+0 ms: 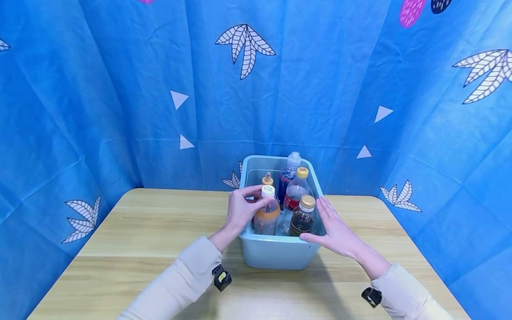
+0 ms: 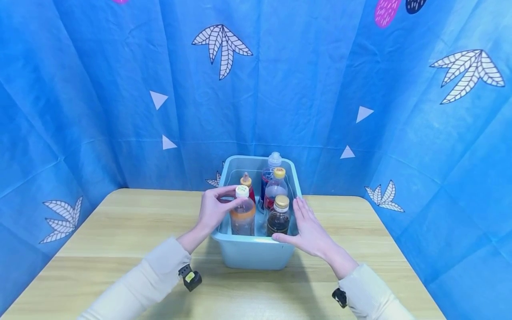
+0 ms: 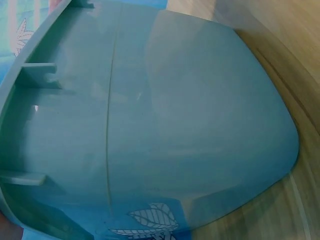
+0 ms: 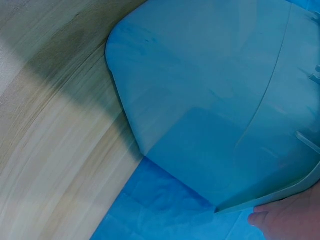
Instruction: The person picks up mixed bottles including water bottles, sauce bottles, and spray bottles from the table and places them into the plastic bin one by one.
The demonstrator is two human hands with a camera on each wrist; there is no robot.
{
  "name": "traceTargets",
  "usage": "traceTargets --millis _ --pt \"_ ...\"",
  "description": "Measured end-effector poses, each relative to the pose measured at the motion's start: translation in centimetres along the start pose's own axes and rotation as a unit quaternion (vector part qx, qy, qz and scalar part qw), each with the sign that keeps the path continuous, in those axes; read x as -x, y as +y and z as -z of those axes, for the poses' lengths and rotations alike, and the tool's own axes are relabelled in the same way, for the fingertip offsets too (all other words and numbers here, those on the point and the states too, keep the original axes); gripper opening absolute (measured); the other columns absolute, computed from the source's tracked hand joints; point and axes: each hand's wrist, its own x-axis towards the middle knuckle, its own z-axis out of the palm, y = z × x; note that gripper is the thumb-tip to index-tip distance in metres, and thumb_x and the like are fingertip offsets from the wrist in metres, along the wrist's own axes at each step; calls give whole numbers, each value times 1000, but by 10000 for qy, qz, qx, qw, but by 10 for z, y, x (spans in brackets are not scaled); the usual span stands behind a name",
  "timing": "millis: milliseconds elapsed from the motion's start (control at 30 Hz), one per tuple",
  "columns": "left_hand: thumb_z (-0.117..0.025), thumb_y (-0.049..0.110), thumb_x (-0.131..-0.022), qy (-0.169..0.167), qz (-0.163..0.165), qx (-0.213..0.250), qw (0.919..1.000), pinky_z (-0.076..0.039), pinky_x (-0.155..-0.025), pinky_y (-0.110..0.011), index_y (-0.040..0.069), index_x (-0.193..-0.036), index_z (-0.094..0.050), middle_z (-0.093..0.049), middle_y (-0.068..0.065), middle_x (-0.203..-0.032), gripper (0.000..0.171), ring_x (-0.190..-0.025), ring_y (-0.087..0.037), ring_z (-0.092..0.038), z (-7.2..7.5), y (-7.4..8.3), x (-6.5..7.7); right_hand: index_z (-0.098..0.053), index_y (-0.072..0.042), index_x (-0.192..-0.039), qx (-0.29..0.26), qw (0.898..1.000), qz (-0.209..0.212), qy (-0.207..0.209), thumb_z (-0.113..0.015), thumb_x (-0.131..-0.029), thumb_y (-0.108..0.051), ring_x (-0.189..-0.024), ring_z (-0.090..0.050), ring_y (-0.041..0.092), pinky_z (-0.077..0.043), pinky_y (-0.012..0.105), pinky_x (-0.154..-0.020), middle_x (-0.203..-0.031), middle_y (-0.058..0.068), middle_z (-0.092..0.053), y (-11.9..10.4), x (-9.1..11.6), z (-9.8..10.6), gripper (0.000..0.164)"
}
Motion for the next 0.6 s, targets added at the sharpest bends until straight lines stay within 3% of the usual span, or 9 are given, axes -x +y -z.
traceTargets --millis 400,600 --pt "-76 29 -67 -165 75 -185 9997 -51 -65 -24 9 -100 -67 -67 -4 -87 40 -80 -19 -63 -1 -3 -1 -10 2 -140 57 10000 -3 4 -56 -73 -62 -132 -4 35 -14 52 -102 -146 17 -5 0 0 1 103" --pt "-77 30 -66 -251 165 -363 9989 -51 -67 -24 10 -99 -68 -67 -2 -87 39 -78 -14 -62 -1 -5 -1 -9 1 -140 25 10000 -46 -38 -56 -73 -62 -132 -3 34 -14 53 -102 -147 17 -4 -1 0 2 103"
